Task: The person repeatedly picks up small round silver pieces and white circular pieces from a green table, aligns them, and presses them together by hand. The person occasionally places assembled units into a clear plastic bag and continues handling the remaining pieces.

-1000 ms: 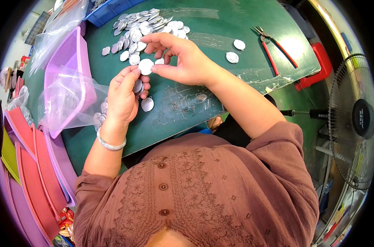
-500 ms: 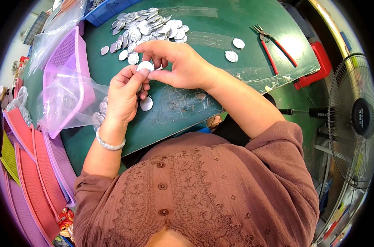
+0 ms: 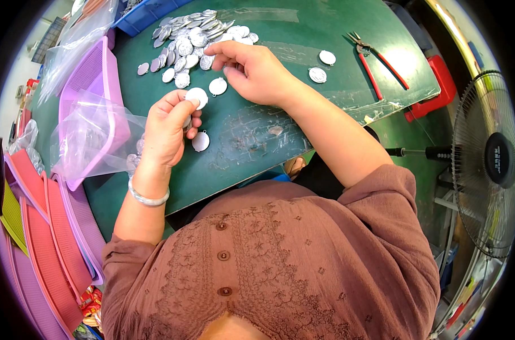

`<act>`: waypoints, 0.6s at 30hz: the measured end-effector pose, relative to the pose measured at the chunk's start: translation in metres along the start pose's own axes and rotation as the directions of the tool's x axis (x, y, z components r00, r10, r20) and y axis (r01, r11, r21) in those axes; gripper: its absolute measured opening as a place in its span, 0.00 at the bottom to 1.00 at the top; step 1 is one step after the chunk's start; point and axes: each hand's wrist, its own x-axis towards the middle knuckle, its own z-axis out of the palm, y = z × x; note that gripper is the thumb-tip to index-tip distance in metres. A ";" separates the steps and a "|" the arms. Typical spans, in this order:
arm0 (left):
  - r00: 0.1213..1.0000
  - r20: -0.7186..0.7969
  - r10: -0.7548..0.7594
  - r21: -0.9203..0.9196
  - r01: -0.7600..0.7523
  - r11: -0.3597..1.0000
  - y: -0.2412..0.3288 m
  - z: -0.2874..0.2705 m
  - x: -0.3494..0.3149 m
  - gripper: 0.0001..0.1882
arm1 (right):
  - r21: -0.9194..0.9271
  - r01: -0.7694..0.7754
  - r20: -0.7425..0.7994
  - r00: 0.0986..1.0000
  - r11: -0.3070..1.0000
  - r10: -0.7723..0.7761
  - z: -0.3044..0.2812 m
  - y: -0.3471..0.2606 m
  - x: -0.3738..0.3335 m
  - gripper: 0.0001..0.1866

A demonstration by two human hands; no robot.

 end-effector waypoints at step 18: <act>0.983 0.050 0.174 0.805 -0.143 0.576 0.014 -0.001 -0.009 0.15 | -0.241 0.012 0.109 0.994 0.970 0.015 0.011 -0.004 -0.001 0.26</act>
